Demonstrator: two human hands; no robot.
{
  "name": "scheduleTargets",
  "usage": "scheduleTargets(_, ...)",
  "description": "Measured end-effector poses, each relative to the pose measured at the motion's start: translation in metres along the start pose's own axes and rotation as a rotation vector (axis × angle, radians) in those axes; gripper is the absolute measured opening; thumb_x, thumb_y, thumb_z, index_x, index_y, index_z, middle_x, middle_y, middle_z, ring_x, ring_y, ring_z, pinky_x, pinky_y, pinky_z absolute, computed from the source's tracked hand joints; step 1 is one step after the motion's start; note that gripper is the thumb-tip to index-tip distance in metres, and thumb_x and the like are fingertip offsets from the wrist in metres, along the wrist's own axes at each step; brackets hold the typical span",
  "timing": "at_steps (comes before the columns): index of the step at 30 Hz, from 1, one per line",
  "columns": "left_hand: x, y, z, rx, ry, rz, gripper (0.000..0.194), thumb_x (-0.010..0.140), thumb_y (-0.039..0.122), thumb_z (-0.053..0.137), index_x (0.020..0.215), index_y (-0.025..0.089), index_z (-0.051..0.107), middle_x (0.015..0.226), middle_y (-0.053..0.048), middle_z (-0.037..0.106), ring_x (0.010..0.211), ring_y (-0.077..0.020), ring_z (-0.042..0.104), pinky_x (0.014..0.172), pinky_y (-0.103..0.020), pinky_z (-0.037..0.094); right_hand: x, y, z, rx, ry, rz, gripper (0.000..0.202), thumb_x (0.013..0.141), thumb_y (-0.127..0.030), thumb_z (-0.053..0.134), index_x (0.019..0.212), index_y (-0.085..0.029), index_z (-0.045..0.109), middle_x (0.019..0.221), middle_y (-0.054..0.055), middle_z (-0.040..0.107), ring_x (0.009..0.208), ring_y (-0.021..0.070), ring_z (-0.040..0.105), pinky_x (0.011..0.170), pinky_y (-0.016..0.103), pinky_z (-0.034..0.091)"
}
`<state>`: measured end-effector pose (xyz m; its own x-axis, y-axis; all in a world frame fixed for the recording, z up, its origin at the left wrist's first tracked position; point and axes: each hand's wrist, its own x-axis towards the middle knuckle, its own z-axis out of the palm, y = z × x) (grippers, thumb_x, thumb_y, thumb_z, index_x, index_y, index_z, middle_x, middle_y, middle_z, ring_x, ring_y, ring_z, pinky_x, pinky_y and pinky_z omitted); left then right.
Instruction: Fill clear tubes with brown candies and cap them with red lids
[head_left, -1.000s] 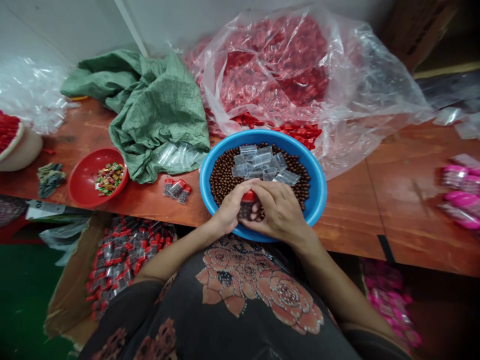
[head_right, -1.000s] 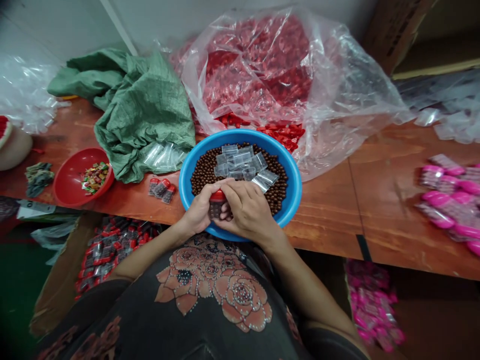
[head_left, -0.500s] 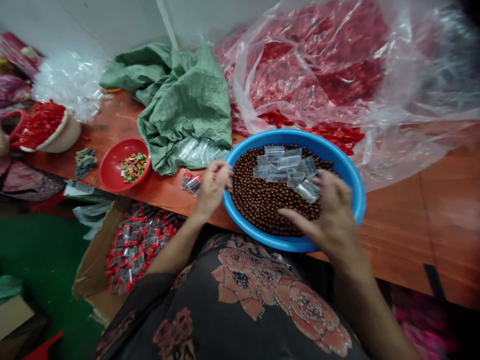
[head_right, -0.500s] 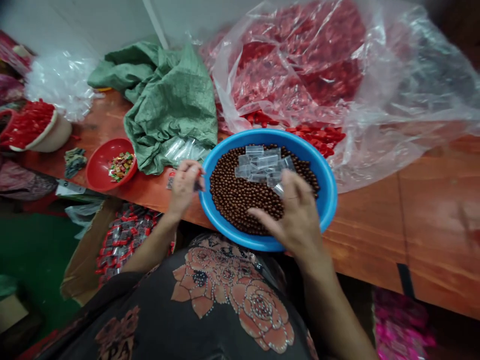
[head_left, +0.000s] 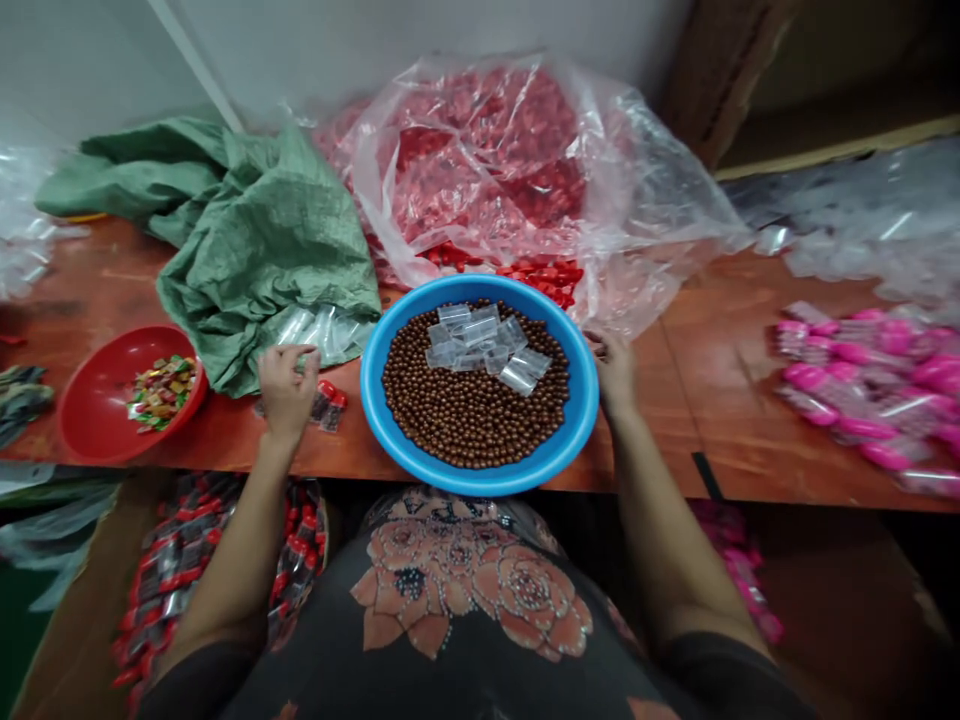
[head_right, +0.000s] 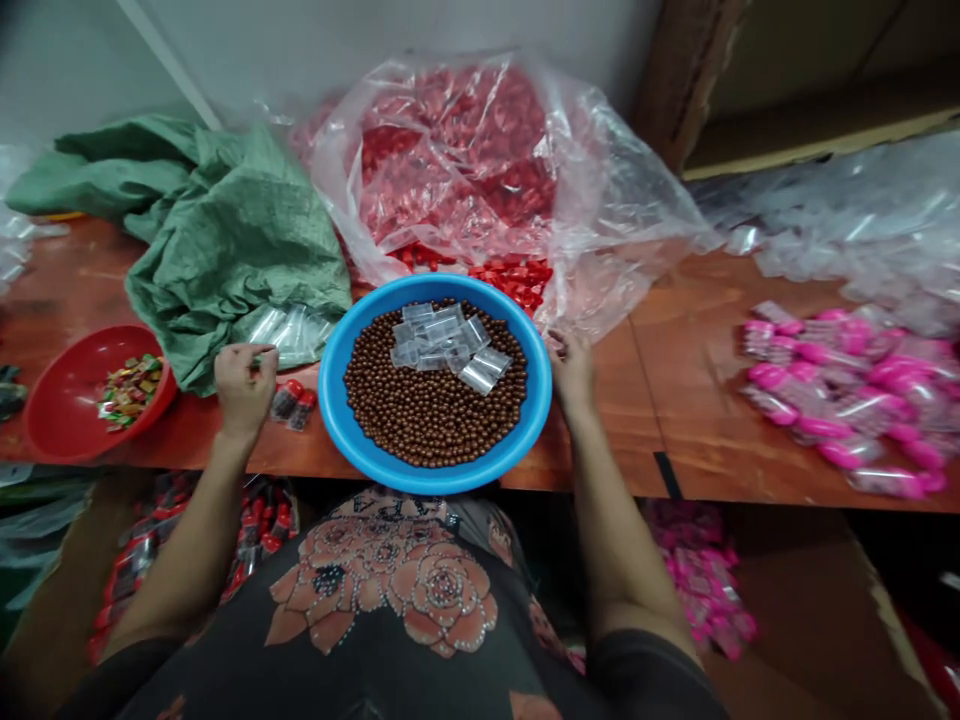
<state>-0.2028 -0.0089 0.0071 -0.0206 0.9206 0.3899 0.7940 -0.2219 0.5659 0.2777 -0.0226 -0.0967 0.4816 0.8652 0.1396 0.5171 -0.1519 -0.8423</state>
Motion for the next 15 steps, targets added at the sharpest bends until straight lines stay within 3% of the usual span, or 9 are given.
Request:
scheduleTargets(2,0.007,0.046,0.021,-0.044,-0.136,0.293,0.021,0.097,0.033,0.051,0.111,0.026,0.065,0.111,-0.007,0.064,0.111,-0.0255,0.055,0.101,-0.046,0.042,0.008,-0.006,0.009,-0.009,-0.022,-0.014,0.039,0.081,-0.046,0.057,0.103,-0.017,0.069,0.103,0.008,0.064,0.086,0.0191,0.057,0.086,0.039,0.049)
scheduleTargets(4,0.009,0.093,0.052,-0.090,-0.437,0.657,0.024,0.098,0.025,0.046,0.113,0.022,0.065,0.105,-0.008,0.068,0.102,-0.0229,0.060,0.092,-0.041,0.049,0.017,-0.014,0.017,-0.020,-0.034,-0.026,0.040,0.088,-0.048,0.048,0.102,-0.017,0.069,0.098,0.007,0.065,0.088,0.0192,0.057,0.085,0.036,0.048)
scheduleTargets(6,0.008,0.135,0.088,-0.076,-0.584,0.826,0.023,0.095,0.019,0.049,0.108,0.021,0.068,0.099,-0.007,0.069,0.091,-0.0204,0.062,0.080,-0.035,0.051,0.026,-0.021,0.024,-0.040,-0.042,-0.035,0.042,0.092,-0.049,0.042,0.102,-0.017,0.067,0.094,0.006,0.066,0.087,0.0192,0.057,0.084,0.034,0.048)
scheduleTargets(8,0.005,0.165,0.123,0.050,-0.722,0.986,0.029,0.093,0.009,0.045,0.111,0.016,0.067,0.105,-0.012,0.068,0.092,-0.0226,0.063,0.074,-0.034,0.051,0.036,-0.028,0.030,-0.064,-0.057,-0.044,0.043,0.093,-0.050,0.041,0.102,-0.017,0.066,0.093,0.007,0.067,0.088,0.0196,0.057,0.084,0.033,0.047)
scheduleTargets(11,0.006,0.182,0.156,0.153,-0.857,1.046,0.038,0.089,0.002,0.041,0.117,0.011,0.065,0.113,-0.016,0.066,0.102,-0.0263,0.062,0.077,-0.035,0.050,0.050,-0.034,0.034,-0.098,-0.102,-0.054,0.041,0.093,-0.050,0.042,0.100,-0.018,0.067,0.095,0.008,0.069,0.091,0.0208,0.057,0.085,0.033,0.045)
scheduleTargets(13,0.008,0.181,0.161,0.126,-0.916,0.948,0.038,0.089,0.003,0.042,0.118,0.012,0.065,0.110,-0.015,0.067,0.101,-0.0252,0.063,0.080,-0.035,0.050,0.057,-0.034,0.034,-0.118,-0.142,-0.059,0.037,0.093,-0.047,0.043,0.098,-0.018,0.067,0.097,0.009,0.069,0.093,0.0216,0.058,0.085,0.034,0.045)
scheduleTargets(15,0.010,0.174,0.155,0.019,-0.948,0.760,0.037,0.090,0.010,0.048,0.124,0.016,0.063,0.107,-0.013,0.068,0.099,-0.0242,0.063,0.084,-0.035,0.049,0.060,-0.031,0.031,-0.144,-0.184,-0.079,0.031,0.091,-0.043,0.047,0.097,-0.019,0.067,0.103,0.009,0.069,0.095,0.0223,0.058,0.085,0.035,0.045)
